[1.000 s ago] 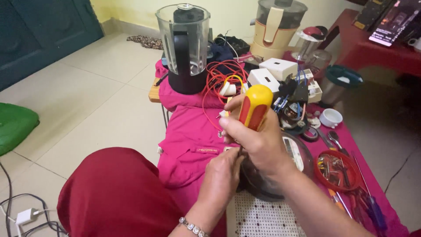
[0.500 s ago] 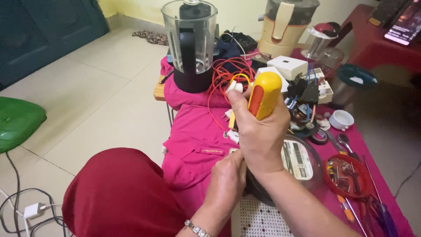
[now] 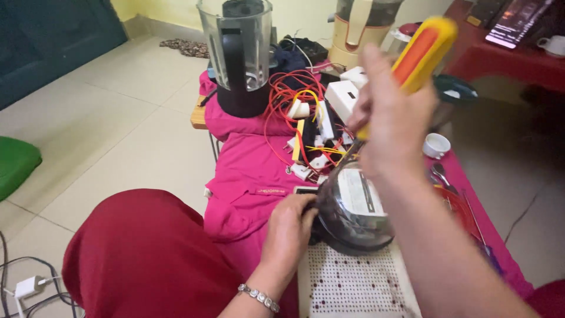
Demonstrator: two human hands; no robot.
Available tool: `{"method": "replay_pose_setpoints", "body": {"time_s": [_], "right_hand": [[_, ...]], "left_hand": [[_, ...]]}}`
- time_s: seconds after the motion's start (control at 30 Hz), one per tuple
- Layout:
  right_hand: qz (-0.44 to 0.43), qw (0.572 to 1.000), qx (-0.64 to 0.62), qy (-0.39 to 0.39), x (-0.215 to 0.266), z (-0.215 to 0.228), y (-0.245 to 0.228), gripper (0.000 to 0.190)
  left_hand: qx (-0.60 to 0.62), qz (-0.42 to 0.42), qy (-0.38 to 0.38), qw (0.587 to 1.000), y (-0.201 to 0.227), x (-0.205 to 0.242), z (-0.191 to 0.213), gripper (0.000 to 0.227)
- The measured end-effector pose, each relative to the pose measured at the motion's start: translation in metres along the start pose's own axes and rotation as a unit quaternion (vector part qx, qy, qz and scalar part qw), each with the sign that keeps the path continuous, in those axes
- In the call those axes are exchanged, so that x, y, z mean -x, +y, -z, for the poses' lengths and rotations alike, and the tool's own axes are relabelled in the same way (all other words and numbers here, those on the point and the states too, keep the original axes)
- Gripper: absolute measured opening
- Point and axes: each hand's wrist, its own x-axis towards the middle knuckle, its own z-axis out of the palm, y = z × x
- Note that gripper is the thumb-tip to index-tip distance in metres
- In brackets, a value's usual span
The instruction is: Securing screws on an electric meter and mounting it onto a base plate using a screwdriver.
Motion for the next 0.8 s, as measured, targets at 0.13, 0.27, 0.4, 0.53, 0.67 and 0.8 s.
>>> {"method": "replay_pose_setpoints", "body": {"time_s": [0.13,0.27,0.4,0.53,0.67,0.8], "right_hand": [[-0.048,0.990,0.124,-0.050,-0.005,0.049,-0.041,0.066],[-0.054,0.980,0.193,-0.013,-0.016,0.122,-0.033,0.062],[-0.127,0.952,0.279,0.008,-0.037,0.200,0.009,0.042],[-0.233,0.890,0.393,0.001,-0.032,0.235,0.046,0.042],[-0.210,0.858,0.468,-0.034,-0.018,0.264,0.101,0.069],[-0.124,0.838,0.527,-0.068,-0.005,0.270,0.139,0.083]], "left_hand": [[-0.034,-0.026,0.013,0.999,-0.018,-0.006,-0.008,0.019],[0.022,0.115,-0.005,0.993,-0.007,-0.012,-0.004,0.019],[0.067,0.208,-0.019,0.976,0.000,-0.015,-0.006,0.016],[0.019,0.190,-0.016,0.981,0.002,-0.012,-0.011,0.016],[-0.034,0.157,-0.016,0.987,-0.008,-0.011,-0.016,0.016],[-0.055,0.141,-0.013,0.988,-0.020,-0.010,-0.020,0.014]]}}
